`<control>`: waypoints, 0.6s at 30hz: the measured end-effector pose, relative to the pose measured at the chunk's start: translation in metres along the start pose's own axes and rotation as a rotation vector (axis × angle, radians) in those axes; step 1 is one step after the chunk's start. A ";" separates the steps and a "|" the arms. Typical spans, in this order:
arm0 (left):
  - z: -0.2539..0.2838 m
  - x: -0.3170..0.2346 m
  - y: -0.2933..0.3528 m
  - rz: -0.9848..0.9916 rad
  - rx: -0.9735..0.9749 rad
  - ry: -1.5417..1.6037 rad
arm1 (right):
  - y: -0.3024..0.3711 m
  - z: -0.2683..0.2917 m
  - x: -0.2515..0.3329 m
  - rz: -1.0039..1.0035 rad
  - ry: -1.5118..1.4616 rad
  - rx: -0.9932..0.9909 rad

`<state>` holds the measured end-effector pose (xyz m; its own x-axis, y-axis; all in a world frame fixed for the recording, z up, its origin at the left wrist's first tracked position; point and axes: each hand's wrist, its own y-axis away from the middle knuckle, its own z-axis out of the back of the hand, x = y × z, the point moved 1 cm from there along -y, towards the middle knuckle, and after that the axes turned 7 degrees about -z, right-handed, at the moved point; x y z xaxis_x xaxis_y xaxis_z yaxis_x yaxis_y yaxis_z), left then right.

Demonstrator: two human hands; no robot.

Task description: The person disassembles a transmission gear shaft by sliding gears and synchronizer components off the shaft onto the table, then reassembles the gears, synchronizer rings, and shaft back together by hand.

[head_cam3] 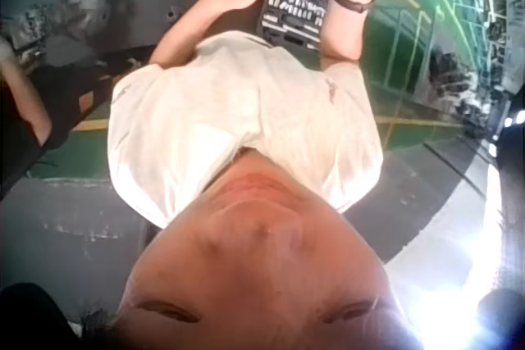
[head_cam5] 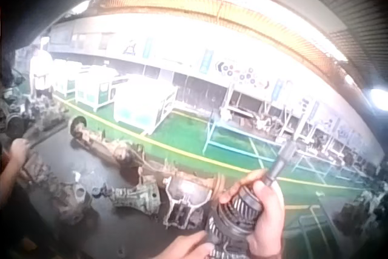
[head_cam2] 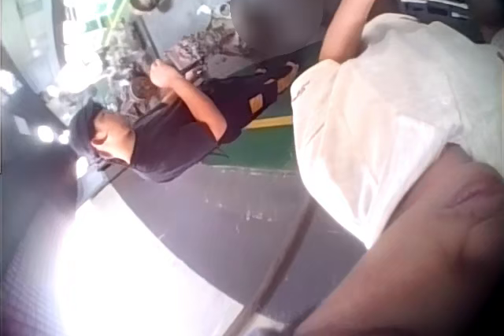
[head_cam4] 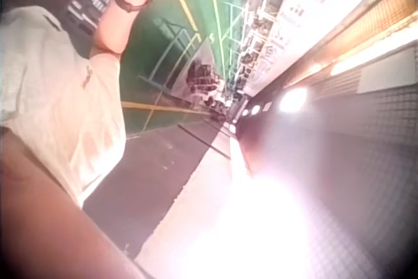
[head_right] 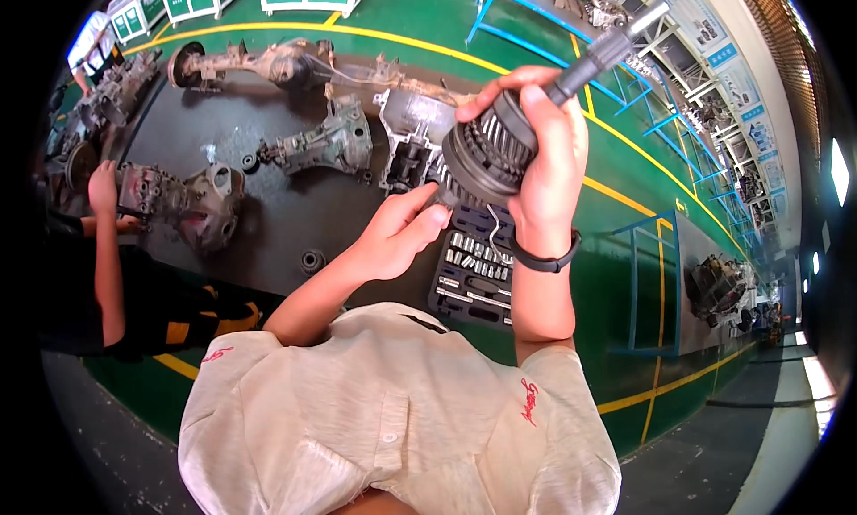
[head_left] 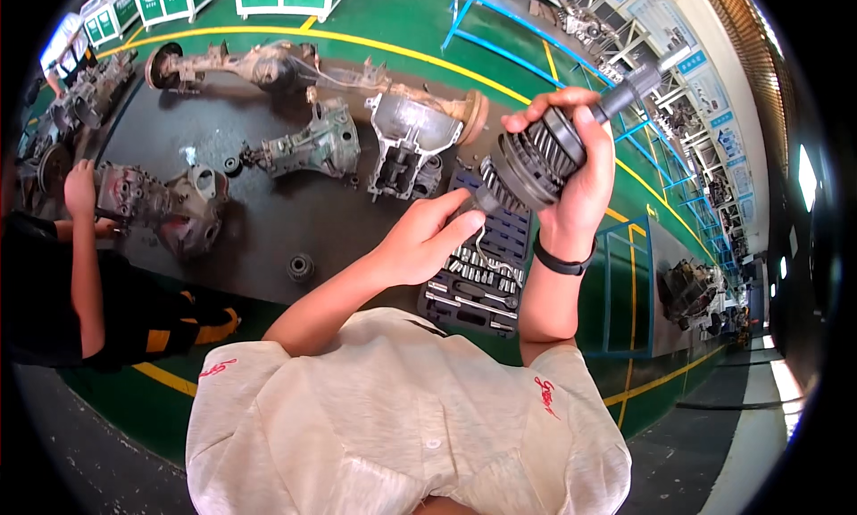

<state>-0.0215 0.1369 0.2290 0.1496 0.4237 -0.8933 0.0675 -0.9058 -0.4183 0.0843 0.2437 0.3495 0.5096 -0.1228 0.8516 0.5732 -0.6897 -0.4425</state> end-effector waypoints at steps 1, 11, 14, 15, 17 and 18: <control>-0.001 -0.005 -0.006 -0.061 -0.031 -0.029 | -0.007 -0.006 0.008 0.016 0.053 -0.003; -0.007 -0.041 -0.026 -0.175 -0.043 0.233 | -0.013 -0.046 0.031 0.272 0.216 0.110; -0.005 -0.051 -0.022 -0.163 -0.012 0.315 | -0.004 -0.053 0.025 0.290 0.153 0.128; -0.003 -0.051 -0.021 -0.182 0.009 0.315 | -0.002 -0.054 0.024 0.291 0.128 0.145; -0.007 -0.058 -0.018 -0.194 0.011 0.315 | 0.001 -0.059 0.024 0.316 0.136 0.136; -0.009 -0.061 -0.016 -0.203 0.006 0.320 | 0.003 -0.063 0.028 0.339 0.141 0.125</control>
<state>-0.0230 0.1251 0.2918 0.4343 0.5718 -0.6959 0.1222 -0.8029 -0.5835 0.0599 0.1932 0.3894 0.5952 -0.4323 0.6774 0.4654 -0.5018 -0.7291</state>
